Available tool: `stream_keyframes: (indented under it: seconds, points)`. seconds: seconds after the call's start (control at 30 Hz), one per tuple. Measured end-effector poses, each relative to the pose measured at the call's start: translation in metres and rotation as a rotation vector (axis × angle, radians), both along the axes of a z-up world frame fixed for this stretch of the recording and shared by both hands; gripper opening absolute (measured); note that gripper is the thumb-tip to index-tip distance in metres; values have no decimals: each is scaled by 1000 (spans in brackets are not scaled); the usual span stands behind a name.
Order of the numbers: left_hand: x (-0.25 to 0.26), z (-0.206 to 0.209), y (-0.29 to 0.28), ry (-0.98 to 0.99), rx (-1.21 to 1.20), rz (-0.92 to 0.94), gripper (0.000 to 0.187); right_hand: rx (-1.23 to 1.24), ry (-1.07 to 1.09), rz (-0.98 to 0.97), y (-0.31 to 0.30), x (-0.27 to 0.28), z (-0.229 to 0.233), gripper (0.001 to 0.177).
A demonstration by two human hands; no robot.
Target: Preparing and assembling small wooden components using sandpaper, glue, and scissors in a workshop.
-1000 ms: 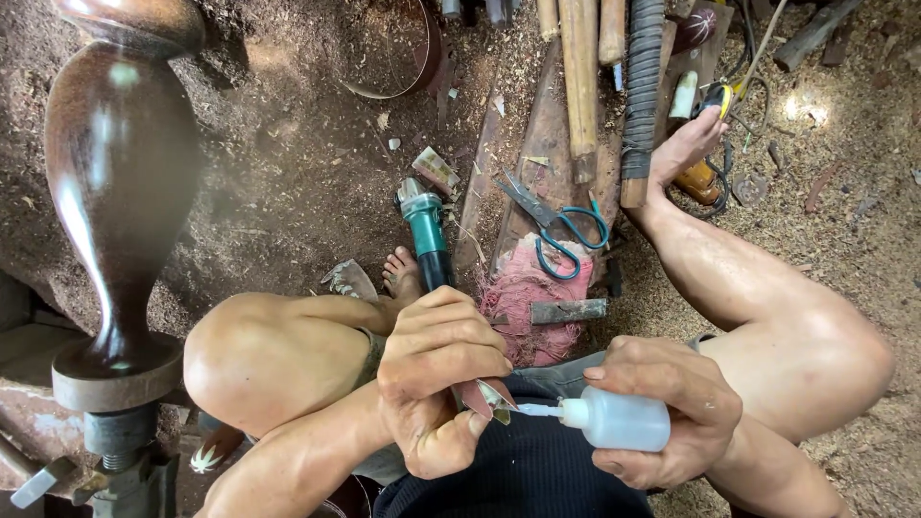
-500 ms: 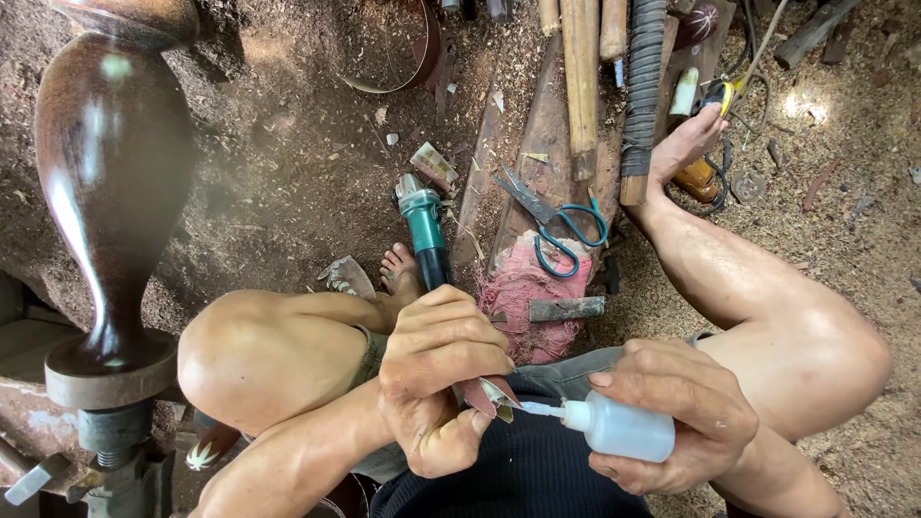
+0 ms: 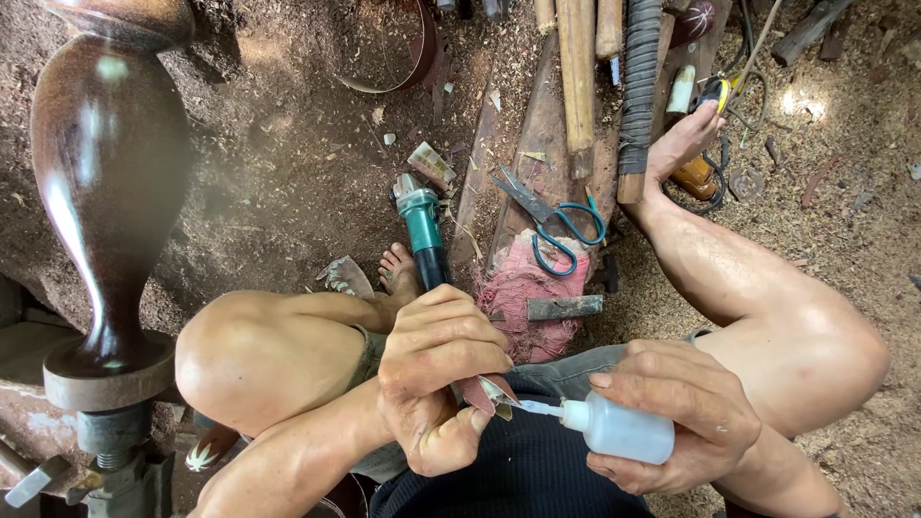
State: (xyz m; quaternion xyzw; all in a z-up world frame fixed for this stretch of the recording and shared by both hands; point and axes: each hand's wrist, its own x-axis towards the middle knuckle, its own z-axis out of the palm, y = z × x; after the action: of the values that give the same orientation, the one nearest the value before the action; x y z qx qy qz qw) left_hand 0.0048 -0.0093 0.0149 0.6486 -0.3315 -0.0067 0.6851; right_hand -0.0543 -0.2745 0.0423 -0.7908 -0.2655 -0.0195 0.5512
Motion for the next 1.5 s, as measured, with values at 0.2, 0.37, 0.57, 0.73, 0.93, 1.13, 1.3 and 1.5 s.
stream_keyframes:
  seconds: [0.2,0.37,0.57,0.73,0.93,1.13,1.3,1.5]
  points:
    - [-2,0,-1,5,-9,15,32,-2,-5,-16,0,-1,-1,54]
    - [-1,0,-1,6,-8,11,32,1,5,-10,0,-1,0,55]
    - [-1,-1,-2,30,-15,0,30,115,22,-6,0,0,-6,51]
    - [1,-2,6,102,-25,-61,31,285,106,-55,-11,-19,-27,49]
    - [-8,-9,8,422,-64,-30,30,532,392,-205,-17,-14,-58,51]
    - [-17,-13,3,701,-259,-2,34,135,593,4,7,23,-106,42]
    - [-21,-13,2,881,-455,3,33,-476,634,116,35,16,-164,46]
    - [-25,-12,9,978,-438,15,36,-627,564,282,35,0,-215,50]
